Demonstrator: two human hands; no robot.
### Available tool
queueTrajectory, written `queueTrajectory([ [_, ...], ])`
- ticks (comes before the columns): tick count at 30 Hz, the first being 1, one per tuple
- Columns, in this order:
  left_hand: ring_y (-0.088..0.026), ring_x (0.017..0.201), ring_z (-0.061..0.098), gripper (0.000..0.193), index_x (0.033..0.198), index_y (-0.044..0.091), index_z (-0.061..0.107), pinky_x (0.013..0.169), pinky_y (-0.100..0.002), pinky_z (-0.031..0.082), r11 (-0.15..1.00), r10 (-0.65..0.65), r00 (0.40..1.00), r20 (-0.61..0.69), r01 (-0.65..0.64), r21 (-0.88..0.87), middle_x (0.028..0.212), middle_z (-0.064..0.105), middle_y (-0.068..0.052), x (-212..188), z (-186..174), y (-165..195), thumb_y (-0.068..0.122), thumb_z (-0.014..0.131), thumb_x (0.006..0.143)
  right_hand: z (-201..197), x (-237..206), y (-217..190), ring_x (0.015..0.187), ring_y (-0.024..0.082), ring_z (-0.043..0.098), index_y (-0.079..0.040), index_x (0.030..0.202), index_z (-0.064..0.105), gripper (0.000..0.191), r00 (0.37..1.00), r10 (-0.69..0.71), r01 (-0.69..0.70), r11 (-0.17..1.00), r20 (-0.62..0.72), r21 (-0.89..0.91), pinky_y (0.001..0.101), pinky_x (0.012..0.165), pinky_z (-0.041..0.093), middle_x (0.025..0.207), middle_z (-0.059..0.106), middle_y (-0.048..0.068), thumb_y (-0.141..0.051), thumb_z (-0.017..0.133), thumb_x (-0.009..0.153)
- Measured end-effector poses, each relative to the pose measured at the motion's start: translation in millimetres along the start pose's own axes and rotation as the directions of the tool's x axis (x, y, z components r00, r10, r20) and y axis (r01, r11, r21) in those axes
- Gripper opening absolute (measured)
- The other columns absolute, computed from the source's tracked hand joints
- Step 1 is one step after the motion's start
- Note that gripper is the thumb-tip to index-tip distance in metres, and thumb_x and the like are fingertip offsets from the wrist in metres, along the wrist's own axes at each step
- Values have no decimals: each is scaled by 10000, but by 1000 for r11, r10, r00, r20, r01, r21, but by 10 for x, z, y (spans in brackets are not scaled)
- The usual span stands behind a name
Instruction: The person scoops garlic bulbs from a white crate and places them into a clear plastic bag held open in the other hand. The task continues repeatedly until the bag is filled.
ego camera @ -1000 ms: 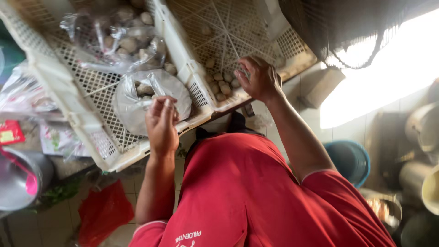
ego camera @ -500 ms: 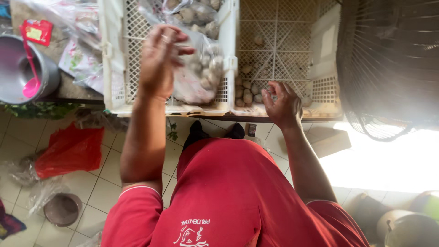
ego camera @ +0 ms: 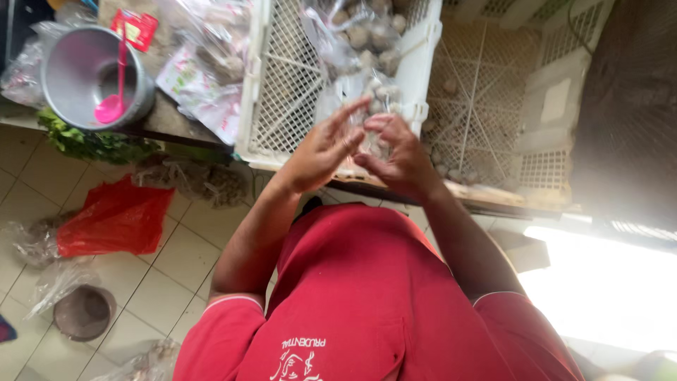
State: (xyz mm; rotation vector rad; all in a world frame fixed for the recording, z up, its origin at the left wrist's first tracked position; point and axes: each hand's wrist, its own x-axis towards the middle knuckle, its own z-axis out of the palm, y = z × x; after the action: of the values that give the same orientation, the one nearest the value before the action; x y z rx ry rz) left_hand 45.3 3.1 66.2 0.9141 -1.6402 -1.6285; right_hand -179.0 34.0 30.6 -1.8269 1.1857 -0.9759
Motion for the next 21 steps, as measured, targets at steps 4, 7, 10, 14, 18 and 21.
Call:
queueTrajectory([
  [4, -220, 1010, 718, 503, 1506, 51, 505, 767, -324, 628, 997, -68, 992, -104, 72, 36, 1243, 725, -122, -249, -278, -89, 311, 585, 1083, 352, 232, -168, 1180, 271, 638, -55, 1078, 699, 194, 999, 0, 2, 998, 33, -61, 412, 1019, 511, 1177, 690, 152, -228, 722, 993],
  [7, -185, 909, 655, 443, 1478, 28, 500, 773, -325, 577, 956, -71, 993, -95, 40, -290, 1126, 705, -118, -359, -407, -81, 271, 544, 1111, 325, 207, -136, 1248, 290, 615, -41, 1101, 675, 182, 996, 82, -88, 982, 44, 166, 430, 1102, 450, 1245, 679, 163, -205, 617, 1048],
  [10, -235, 653, 543, 403, 1393, 57, 578, 598, -384, 440, 927, -227, 968, -103, 247, 281, 839, 600, -208, -395, -327, 29, 259, 586, 1045, 112, 350, -89, 1167, 264, 646, -48, 1148, 580, 203, 972, 235, -182, 781, -11, 597, 431, 1141, 462, 1103, 695, 119, -234, 562, 1067],
  [14, -225, 808, 680, 320, 1253, 30, 601, 711, -365, 559, 531, 289, 957, 23, -180, 828, 931, 713, -129, -185, -216, 364, 111, 690, 957, -341, 948, -303, 798, 177, 599, -65, 1179, 530, 375, 954, 299, -272, 887, -13, 374, 362, 822, 528, 834, 573, 35, -428, 545, 1083],
  [18, -225, 778, 682, 368, 1222, 17, 595, 668, -376, 568, 180, 457, 874, 166, -274, 945, 892, 701, -130, 52, -94, 872, 120, 770, 915, -909, 1448, -984, 737, 153, 566, -58, 1233, 541, 605, 987, 156, -154, 985, 30, -76, 338, 688, 545, 802, 533, 24, -629, 455, 1055],
  [21, -243, 826, 678, 304, 1150, 47, 604, 676, -366, 568, 130, 682, 703, 202, -389, 912, 926, 695, -134, 159, 174, 1194, 60, 777, 900, -828, 1725, -1486, 714, 154, 563, -70, 1295, 588, 699, 990, 79, -49, 969, 115, -243, 348, 650, 535, 799, 554, 34, -685, 383, 1034],
])
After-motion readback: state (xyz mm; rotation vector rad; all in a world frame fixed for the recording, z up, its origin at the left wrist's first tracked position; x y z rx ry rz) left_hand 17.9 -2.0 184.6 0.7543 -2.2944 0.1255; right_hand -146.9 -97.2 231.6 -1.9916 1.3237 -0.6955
